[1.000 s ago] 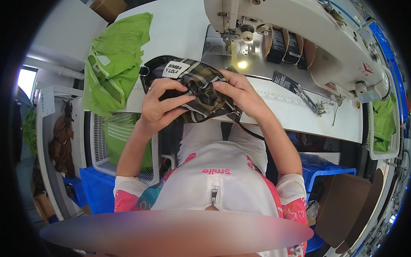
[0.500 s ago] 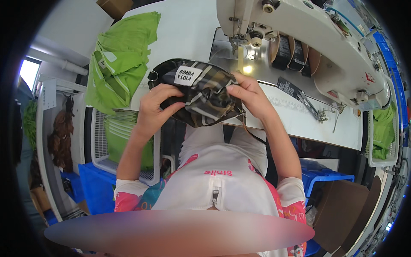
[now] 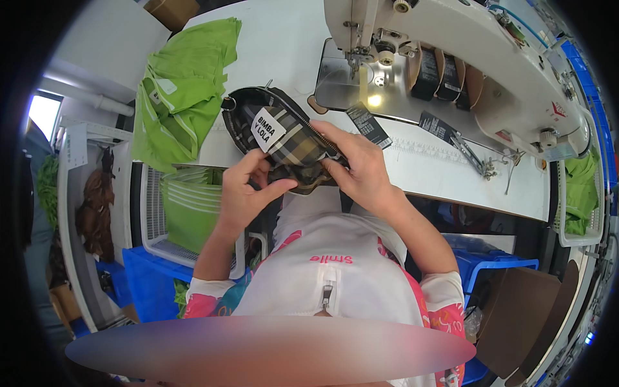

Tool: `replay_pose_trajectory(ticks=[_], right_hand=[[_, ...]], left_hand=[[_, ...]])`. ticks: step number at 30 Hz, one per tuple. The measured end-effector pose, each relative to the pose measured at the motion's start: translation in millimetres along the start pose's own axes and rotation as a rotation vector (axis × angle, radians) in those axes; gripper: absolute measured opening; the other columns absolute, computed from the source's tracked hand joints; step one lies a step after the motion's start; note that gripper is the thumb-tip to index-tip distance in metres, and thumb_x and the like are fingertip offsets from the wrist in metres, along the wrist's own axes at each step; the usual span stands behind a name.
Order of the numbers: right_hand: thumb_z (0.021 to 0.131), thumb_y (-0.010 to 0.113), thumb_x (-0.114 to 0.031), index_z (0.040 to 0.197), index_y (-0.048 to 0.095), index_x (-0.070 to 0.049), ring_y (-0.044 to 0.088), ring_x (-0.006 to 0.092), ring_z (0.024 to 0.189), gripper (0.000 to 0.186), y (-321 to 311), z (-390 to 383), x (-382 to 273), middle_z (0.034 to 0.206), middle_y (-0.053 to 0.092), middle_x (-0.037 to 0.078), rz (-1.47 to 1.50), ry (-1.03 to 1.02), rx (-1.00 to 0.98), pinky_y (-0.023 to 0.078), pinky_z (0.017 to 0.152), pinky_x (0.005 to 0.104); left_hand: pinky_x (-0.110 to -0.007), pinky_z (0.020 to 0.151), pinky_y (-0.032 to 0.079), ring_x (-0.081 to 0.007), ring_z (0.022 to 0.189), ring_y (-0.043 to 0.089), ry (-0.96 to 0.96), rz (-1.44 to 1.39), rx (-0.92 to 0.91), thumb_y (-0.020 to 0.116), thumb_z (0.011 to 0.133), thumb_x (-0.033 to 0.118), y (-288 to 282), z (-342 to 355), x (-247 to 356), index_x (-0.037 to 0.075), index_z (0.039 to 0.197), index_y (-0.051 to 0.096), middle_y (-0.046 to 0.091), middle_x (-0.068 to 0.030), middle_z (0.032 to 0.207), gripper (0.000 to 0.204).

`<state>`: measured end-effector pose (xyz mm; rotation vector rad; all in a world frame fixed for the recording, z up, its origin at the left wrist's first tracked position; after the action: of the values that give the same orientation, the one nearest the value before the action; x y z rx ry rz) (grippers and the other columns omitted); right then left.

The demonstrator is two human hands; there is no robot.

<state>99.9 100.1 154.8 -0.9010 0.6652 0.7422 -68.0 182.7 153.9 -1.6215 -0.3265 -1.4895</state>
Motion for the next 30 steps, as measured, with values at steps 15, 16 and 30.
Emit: replay_pose_trajectory(ticks=[15, 16, 30], right_hand=[[0.084, 0.059, -0.010, 0.091, 0.064, 0.004, 0.054, 0.0134, 0.095, 0.017, 12, 4, 18, 0.110, 0.059, 0.010, 0.663, 0.471, -0.276, 0.041, 0.085, 0.0266], [0.081, 0.060, -0.006, 0.091, 0.065, 0.003, 0.054, 0.0143, 0.096, 0.014, 11, 5, 15, 0.112, 0.058, 0.011, 0.558, 0.398, -0.279, 0.041, 0.085, 0.0265], [0.077, 0.062, -0.004, 0.089, 0.063, 0.002, 0.053, 0.0218, 0.096, 0.013, 10, -1, 3, 0.108, 0.059, 0.013, 0.255, 0.216, -0.077, 0.042, 0.081, 0.0299]], left_hand=[[-0.023, 0.084, 0.044, -0.0092, 0.095, 0.056, -0.045, -0.635, -0.014, 0.056, 0.081, -0.006, 25, -8, -47, -0.005, 0.112, 0.053, 0.060, -0.0060, 0.105, 0.032], [-0.024, 0.085, 0.044, -0.0099, 0.096, 0.056, -0.076, -0.703, -0.089, 0.059, 0.080, -0.004, 25, -10, -50, -0.004, 0.114, 0.052, 0.060, -0.0062, 0.105, 0.035], [-0.023, 0.077, 0.047, -0.0079, 0.086, 0.059, -0.289, -0.878, 0.035, 0.064, 0.079, 0.002, 47, 3, -37, 0.000, 0.104, 0.055, 0.063, -0.0044, 0.095, 0.027]])
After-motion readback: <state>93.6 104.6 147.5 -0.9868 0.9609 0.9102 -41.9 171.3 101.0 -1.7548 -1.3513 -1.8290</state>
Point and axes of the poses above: each hand's wrist, its own z-axis towards the middle knuckle, its own y-axis out of the palm, x = y × z, the point moved 5 cm from there along z, towards the middle knuckle
